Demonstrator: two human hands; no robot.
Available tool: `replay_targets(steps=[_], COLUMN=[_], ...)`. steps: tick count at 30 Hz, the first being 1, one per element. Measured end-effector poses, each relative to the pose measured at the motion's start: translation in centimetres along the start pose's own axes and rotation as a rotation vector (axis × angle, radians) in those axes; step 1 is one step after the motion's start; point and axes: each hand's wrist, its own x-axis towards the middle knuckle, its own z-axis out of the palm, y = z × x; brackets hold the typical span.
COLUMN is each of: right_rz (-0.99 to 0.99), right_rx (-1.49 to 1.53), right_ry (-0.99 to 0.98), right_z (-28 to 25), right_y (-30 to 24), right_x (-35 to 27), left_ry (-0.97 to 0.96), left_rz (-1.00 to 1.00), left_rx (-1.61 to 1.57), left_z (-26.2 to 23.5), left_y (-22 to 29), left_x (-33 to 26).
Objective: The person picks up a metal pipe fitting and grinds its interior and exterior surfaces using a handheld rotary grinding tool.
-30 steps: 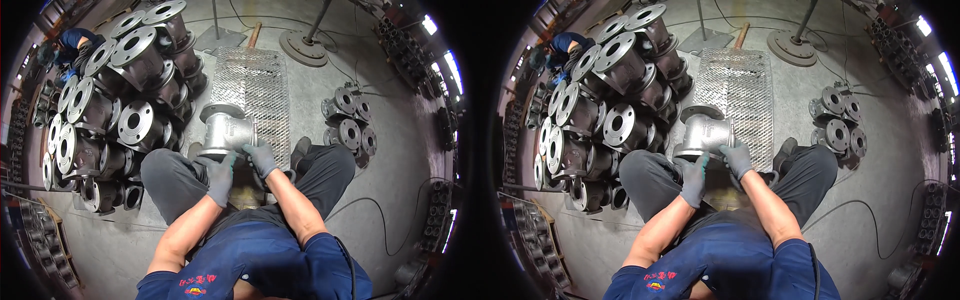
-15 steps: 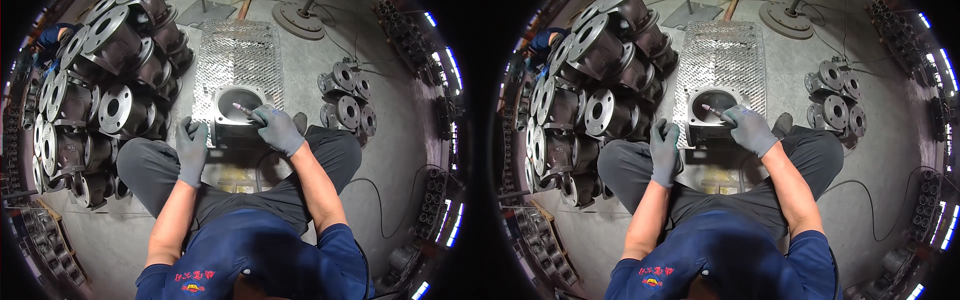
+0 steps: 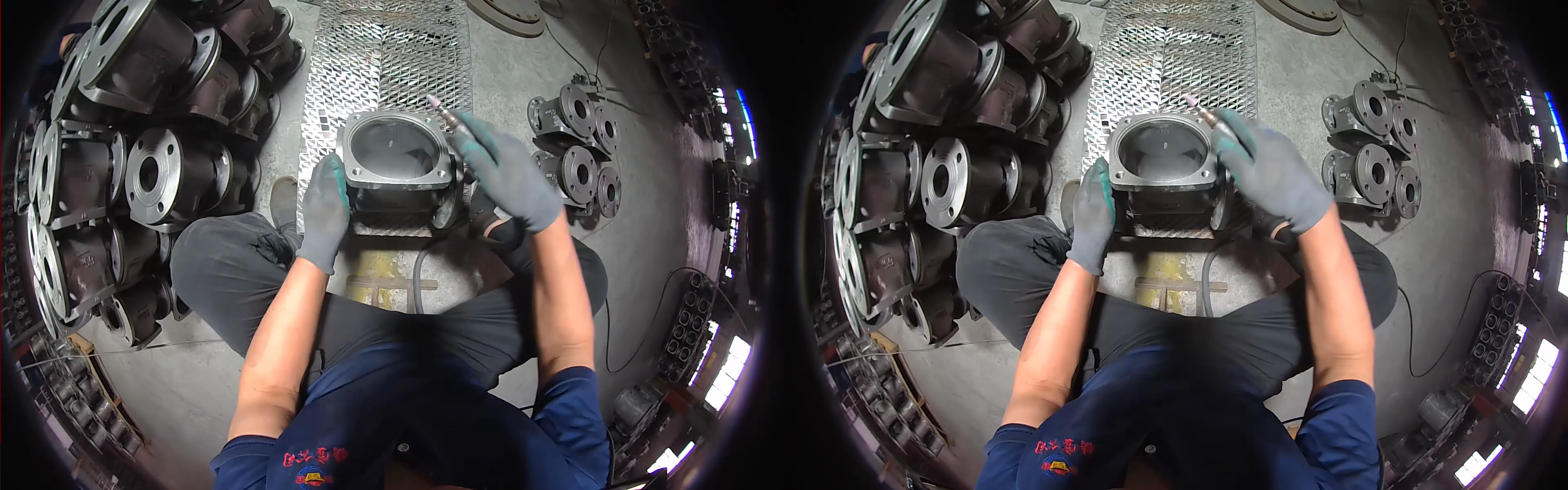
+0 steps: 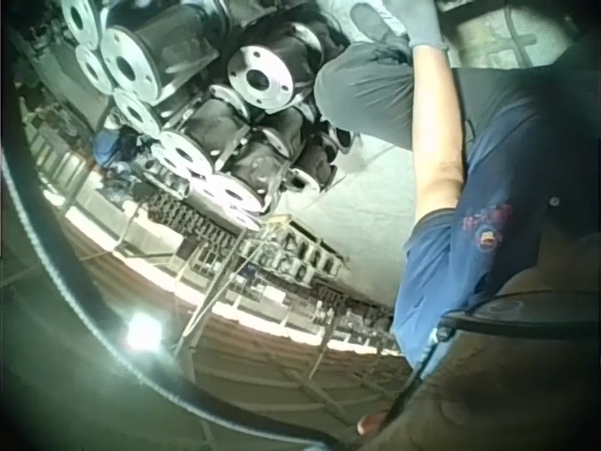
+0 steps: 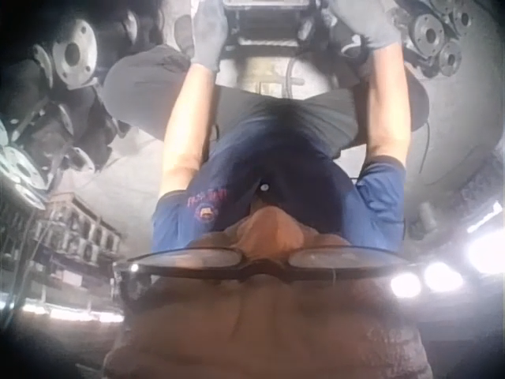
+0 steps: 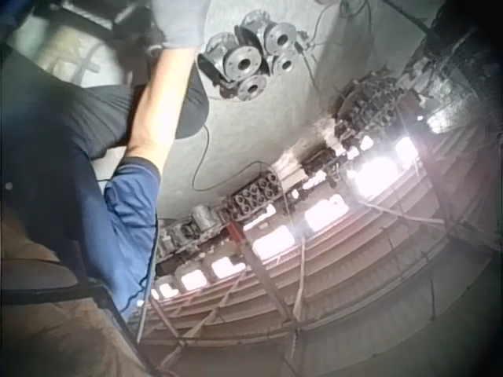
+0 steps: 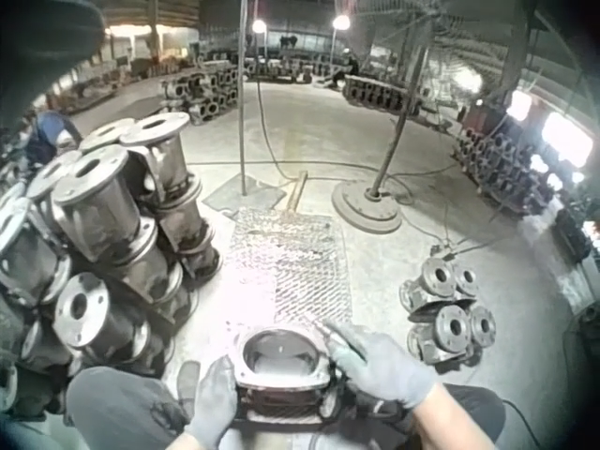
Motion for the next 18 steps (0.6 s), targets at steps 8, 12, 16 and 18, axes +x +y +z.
replay_targets(steps=[8,12,16,18], right_rz=[-0.055,-0.213,-0.239,-0.22], right_rx=[-0.616,-0.708,-0.722,-0.721], right_ry=[-0.387,-0.36,-0.308,-0.315], right_z=[0.3,2.1,3.6,3.9], right_y=[-2.0,-1.7,-1.5,-2.3], right_x=[7.7,9.3,9.7,9.8], left_ry=[0.048,0.072,0.035,0.087], left_rz=[0.057,0.14,0.133,0.212], left_rx=[0.087,0.127,0.046,0.109], left_z=[0.4,0.6,0.7,0.6], left_y=[-0.3,-1.5,-1.3,-1.8], left_x=[-0.3,-0.2,-0.2,-0.3])
